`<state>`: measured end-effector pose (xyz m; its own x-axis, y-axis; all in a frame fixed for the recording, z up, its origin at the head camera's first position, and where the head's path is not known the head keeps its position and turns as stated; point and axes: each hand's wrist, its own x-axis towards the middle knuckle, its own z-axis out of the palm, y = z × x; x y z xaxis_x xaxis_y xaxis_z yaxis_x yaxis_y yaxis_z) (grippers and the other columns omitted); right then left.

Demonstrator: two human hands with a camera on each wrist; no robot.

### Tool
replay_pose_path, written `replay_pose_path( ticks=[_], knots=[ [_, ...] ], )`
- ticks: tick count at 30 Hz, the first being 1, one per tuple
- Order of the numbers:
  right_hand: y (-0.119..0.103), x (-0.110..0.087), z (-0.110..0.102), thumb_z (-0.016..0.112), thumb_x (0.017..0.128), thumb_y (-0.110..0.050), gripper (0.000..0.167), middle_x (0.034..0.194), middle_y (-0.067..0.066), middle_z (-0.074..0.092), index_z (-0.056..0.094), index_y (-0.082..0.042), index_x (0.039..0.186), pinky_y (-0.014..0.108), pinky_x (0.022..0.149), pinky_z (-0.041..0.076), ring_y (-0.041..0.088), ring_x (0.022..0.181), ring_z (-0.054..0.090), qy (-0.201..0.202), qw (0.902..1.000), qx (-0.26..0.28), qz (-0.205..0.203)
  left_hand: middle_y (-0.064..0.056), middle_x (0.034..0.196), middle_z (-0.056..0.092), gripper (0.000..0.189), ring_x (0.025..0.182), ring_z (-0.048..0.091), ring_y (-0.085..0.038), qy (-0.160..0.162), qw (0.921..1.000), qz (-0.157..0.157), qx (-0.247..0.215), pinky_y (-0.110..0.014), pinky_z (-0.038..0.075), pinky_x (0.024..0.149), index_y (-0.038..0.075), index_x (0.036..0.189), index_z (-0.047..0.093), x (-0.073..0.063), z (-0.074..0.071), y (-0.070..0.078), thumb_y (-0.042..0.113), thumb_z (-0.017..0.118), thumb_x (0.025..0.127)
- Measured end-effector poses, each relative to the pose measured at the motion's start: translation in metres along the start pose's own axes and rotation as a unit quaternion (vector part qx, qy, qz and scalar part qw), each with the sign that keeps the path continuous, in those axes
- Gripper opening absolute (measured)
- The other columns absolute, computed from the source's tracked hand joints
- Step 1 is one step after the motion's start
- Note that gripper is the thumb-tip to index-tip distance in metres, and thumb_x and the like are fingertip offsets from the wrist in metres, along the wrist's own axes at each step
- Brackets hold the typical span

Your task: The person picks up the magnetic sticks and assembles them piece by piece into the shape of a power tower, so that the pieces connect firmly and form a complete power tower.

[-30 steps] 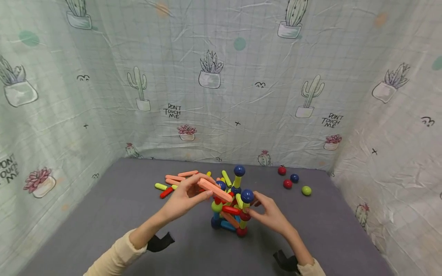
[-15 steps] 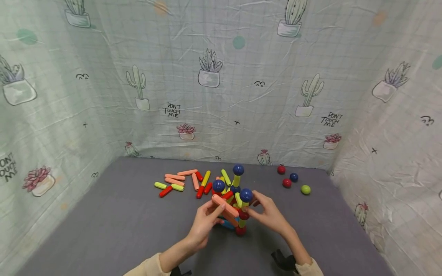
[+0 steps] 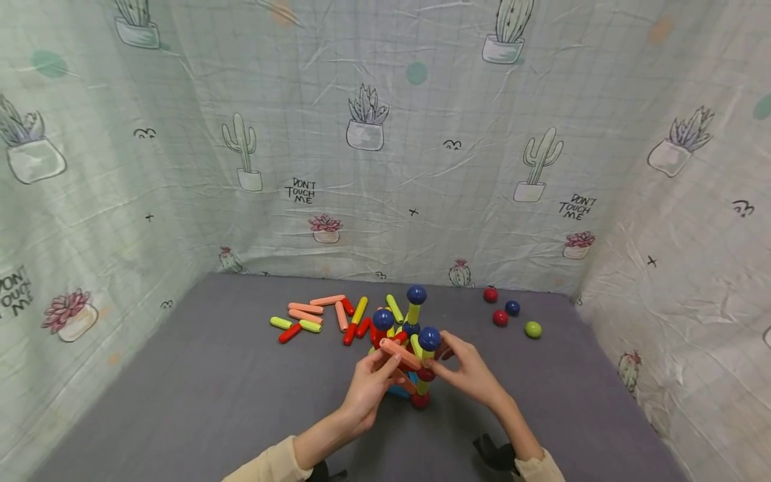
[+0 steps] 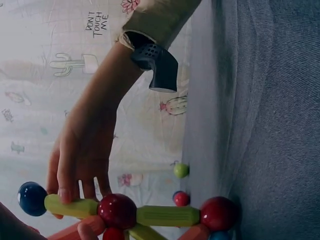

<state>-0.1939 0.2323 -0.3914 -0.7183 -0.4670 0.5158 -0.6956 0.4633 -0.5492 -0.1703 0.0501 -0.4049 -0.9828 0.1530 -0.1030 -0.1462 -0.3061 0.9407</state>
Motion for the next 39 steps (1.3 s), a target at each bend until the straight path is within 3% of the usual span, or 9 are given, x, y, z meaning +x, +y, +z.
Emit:
replay_pose_path(
  ticks=[5,10,19,21,24,27,30,34,39],
  knots=[
    [0.022,-0.007,0.006,0.067,0.075,0.0,0.035,0.089,0.005,0.062,0.054,-0.006,0.108,0.023,0.064,0.049,0.007,0.075,0.058,0.006,1.0,-0.003,0.007,-0.012,0.105,0.059,0.038,0.064,0.048,-0.01,-0.009,0.9997,0.004,0.024,-0.024,0.047,0.064,0.0,0.122,0.05,0.002,0.004,0.002,0.024,0.045,0.093],
    [0.013,-0.004,0.013,0.07,0.072,0.0,0.036,0.088,0.009,0.065,0.055,0.0,0.105,0.023,0.064,0.048,0.006,0.077,0.058,0.01,0.9996,-0.014,0.024,-0.014,0.097,0.057,0.036,0.067,0.05,-0.011,-0.025,0.9976,0.007,0.064,-0.027,0.049,0.063,-0.001,0.118,0.051,0.004,0.003,0.006,0.025,0.039,0.096],
    [0.002,0.008,0.024,0.072,0.07,-0.002,0.025,0.084,0.006,0.065,0.06,-0.004,0.092,0.025,0.065,0.048,0.012,0.076,0.059,0.032,0.9985,-0.004,0.043,-0.014,0.106,0.061,0.036,0.08,0.059,-0.015,-0.106,0.9811,-0.033,0.158,-0.026,0.049,0.062,0.002,0.119,0.055,0.001,-0.026,0.014,0.025,0.043,0.094],
    [0.01,0.006,0.027,0.072,0.071,-0.005,0.024,0.083,0.002,0.065,0.061,-0.009,0.091,0.024,0.066,0.048,0.008,0.075,0.058,0.033,0.9985,-0.003,0.043,-0.015,0.098,0.062,0.03,0.071,0.058,-0.011,-0.099,0.9764,0.006,0.192,-0.026,0.048,0.058,0.0,0.111,0.059,0.001,-0.036,0.014,0.021,0.046,0.093],
    [0.019,0.003,0.03,0.072,0.073,-0.01,0.023,0.086,-0.001,0.065,0.061,-0.013,0.094,0.024,0.068,0.048,0.005,0.079,0.058,0.028,0.9986,0.0,0.045,-0.016,0.086,0.059,0.02,0.065,0.051,-0.008,-0.049,0.9638,0.106,0.24,-0.023,0.044,0.057,0.0,0.101,0.059,0.005,-0.045,0.019,0.015,0.05,0.09],
    [0.022,0.002,0.031,0.07,0.076,-0.014,0.023,0.089,-0.001,0.066,0.062,-0.014,0.097,0.025,0.071,0.048,0.006,0.082,0.059,0.024,0.9986,0.007,0.046,-0.014,0.094,0.057,0.02,0.073,0.053,-0.013,-0.008,0.948,0.188,0.257,-0.021,0.043,0.06,0.006,0.108,0.055,0.017,-0.048,0.029,0.014,0.052,0.089],
    [0.023,0.002,0.032,0.069,0.076,-0.016,0.023,0.091,-0.001,0.067,0.062,-0.015,0.098,0.026,0.074,0.048,0.006,0.085,0.06,0.025,0.9982,0.011,0.054,-0.015,0.115,0.052,0.034,0.093,0.054,-0.022,-0.051,0.9411,0.217,0.255,-0.022,0.044,0.067,0.011,0.124,0.047,0.03,-0.047,0.038,0.014,0.051,0.09],
    [0.022,0.002,0.032,0.07,0.076,-0.012,0.022,0.088,0.001,0.067,0.062,-0.012,0.097,0.024,0.071,0.048,0.003,0.082,0.059,0.026,0.9979,0.018,0.057,-0.018,0.123,0.048,0.048,0.098,0.053,-0.031,-0.138,0.9208,0.233,0.281,-0.025,0.047,0.071,0.009,0.131,0.04,0.031,-0.042,0.047,0.008,0.056,0.086],
    [0.008,0.005,0.029,0.069,0.074,-0.003,0.021,0.083,0.005,0.066,0.062,-0.007,0.093,0.025,0.067,0.048,0.005,0.074,0.058,0.03,0.9978,0.035,0.048,-0.019,0.11,0.054,0.046,0.085,0.054,-0.025,-0.134,0.9013,0.278,0.304,-0.021,0.047,0.065,0.004,0.122,0.047,0.025,-0.038,0.048,0.004,0.064,0.08]
  ],
)
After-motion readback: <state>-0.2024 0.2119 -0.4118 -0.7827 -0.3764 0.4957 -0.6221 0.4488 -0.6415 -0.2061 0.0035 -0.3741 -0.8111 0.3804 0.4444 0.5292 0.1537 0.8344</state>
